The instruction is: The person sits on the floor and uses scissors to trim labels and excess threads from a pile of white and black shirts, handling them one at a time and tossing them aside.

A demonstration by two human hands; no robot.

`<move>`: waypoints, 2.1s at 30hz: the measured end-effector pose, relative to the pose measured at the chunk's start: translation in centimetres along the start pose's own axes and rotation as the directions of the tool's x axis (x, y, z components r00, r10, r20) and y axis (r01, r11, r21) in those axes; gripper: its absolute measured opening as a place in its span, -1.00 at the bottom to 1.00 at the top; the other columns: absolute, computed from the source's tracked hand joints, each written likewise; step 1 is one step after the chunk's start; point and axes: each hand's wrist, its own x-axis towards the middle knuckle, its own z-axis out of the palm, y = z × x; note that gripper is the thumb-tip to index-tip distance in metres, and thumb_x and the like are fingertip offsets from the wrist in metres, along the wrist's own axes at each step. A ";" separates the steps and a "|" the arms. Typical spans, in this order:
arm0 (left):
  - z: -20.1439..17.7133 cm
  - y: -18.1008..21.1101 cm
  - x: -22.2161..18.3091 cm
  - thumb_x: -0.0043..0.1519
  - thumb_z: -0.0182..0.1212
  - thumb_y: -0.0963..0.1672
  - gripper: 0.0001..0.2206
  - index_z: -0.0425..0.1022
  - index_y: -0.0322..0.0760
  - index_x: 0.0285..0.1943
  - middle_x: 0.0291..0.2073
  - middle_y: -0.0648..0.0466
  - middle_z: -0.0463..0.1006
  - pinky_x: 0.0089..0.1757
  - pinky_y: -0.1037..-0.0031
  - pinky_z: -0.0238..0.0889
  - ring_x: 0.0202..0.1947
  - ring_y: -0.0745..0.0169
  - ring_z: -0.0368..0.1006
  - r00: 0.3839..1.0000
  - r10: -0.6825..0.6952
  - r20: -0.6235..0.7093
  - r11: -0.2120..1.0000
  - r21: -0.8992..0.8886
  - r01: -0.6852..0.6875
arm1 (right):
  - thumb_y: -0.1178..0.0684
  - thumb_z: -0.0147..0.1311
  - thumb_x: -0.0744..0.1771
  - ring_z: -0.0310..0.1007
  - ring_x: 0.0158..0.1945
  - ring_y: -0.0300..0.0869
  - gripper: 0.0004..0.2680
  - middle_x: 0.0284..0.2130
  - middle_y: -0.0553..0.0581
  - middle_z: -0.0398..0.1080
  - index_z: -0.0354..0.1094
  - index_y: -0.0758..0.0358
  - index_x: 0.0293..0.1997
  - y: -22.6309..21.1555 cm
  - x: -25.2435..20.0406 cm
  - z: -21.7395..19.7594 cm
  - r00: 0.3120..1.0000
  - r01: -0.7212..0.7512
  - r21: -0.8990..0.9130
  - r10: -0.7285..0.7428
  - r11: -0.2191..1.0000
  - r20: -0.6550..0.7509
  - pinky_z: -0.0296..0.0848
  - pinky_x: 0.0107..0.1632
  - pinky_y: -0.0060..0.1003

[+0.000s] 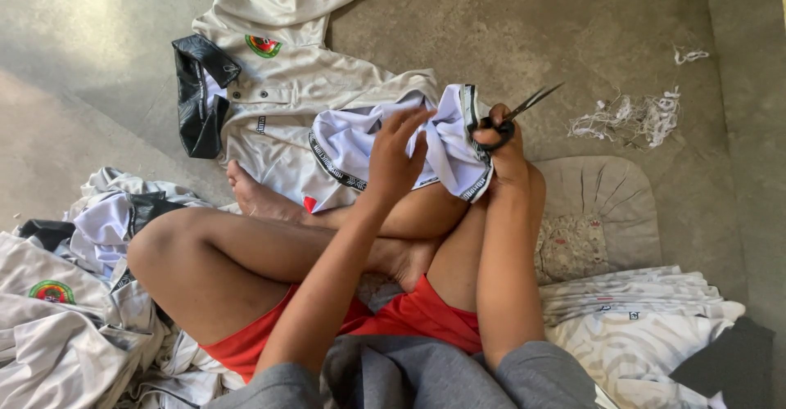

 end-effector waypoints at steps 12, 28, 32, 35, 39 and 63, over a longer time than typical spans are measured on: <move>0.1 0.9 6.7 -0.03 0.12 -0.13 -0.82 0.41 -0.16 -0.25 -0.23 -0.03 0.48 -0.07 0.07 0.15 -0.12 -0.10 0.40 0.816 -0.053 0.576 0.997 -0.015 0.075 | 0.28 0.03 0.11 0.34 -0.50 -0.28 -0.74 -0.62 0.03 0.27 0.00 0.09 -0.35 2.7 1.7 -5.6 0.940 -0.085 0.200 0.012 0.976 0.340 0.31 -0.46 -0.50; -0.3 -0.8 4.6 -0.03 0.33 -0.07 -0.77 0.29 -0.11 -0.46 -0.22 0.21 0.41 -0.11 0.30 0.09 -0.09 0.19 0.31 0.924 -0.054 0.380 0.986 0.166 -0.010 | 0.17 0.23 0.22 0.48 -0.30 -0.13 -0.67 -0.35 0.35 0.44 -0.09 0.19 -0.38 3.8 2.5 -5.3 0.875 0.483 -0.513 -0.408 0.709 0.260 0.38 -0.22 -0.42; -0.7 -0.5 4.8 -0.01 0.32 -0.09 -0.78 0.30 -0.15 -0.45 -0.21 0.15 0.42 -0.14 0.30 0.09 -0.10 0.14 0.31 0.919 -0.036 0.392 0.988 0.155 -0.028 | 0.23 0.21 0.22 0.50 -0.32 -0.08 -0.69 -0.36 0.36 0.43 -0.08 0.21 -0.40 3.7 2.4 -5.9 0.885 0.465 -0.478 -0.373 0.745 0.278 0.43 -0.25 -0.37; -1.0 -0.2 5.0 0.02 0.30 -0.07 -0.81 0.35 -0.16 -0.43 -0.19 0.13 0.42 -0.13 0.28 0.10 -0.10 0.12 0.32 0.907 -0.008 0.420 0.986 0.154 -0.062 | 0.24 0.20 0.22 0.49 -0.34 -0.12 -0.69 -0.39 0.31 0.43 -0.07 0.21 -0.41 4.4 2.8 -6.9 0.894 0.448 -0.463 -0.385 0.765 0.229 0.42 -0.26 -0.38; -1.3 -0.7 5.4 0.03 0.28 -0.04 -0.80 0.44 -0.19 -0.36 -0.17 0.11 0.41 -0.11 0.22 0.13 -0.12 0.11 0.33 0.885 0.039 0.463 0.960 0.228 -0.161 | 0.22 0.18 0.24 0.37 -0.42 -0.35 -0.70 -0.46 0.08 0.39 -0.07 0.11 -0.40 5.4 4.0 -10.1 0.871 0.456 -0.436 -0.489 0.776 0.042 0.31 -0.32 -0.53; -4.7 -3.2 6.2 0.07 0.09 -0.19 -0.91 0.51 -0.23 -0.32 -0.33 0.03 0.44 -0.33 0.22 0.37 -0.25 -0.03 0.43 0.928 -0.144 0.344 0.839 0.540 -0.071 | 0.18 0.09 0.21 0.23 -0.38 -0.30 -0.77 -0.55 -0.11 0.10 0.00 -0.04 -0.44 4.5 4.6 -9.5 0.760 0.449 0.014 -0.374 0.893 -0.531 0.32 -0.19 -0.43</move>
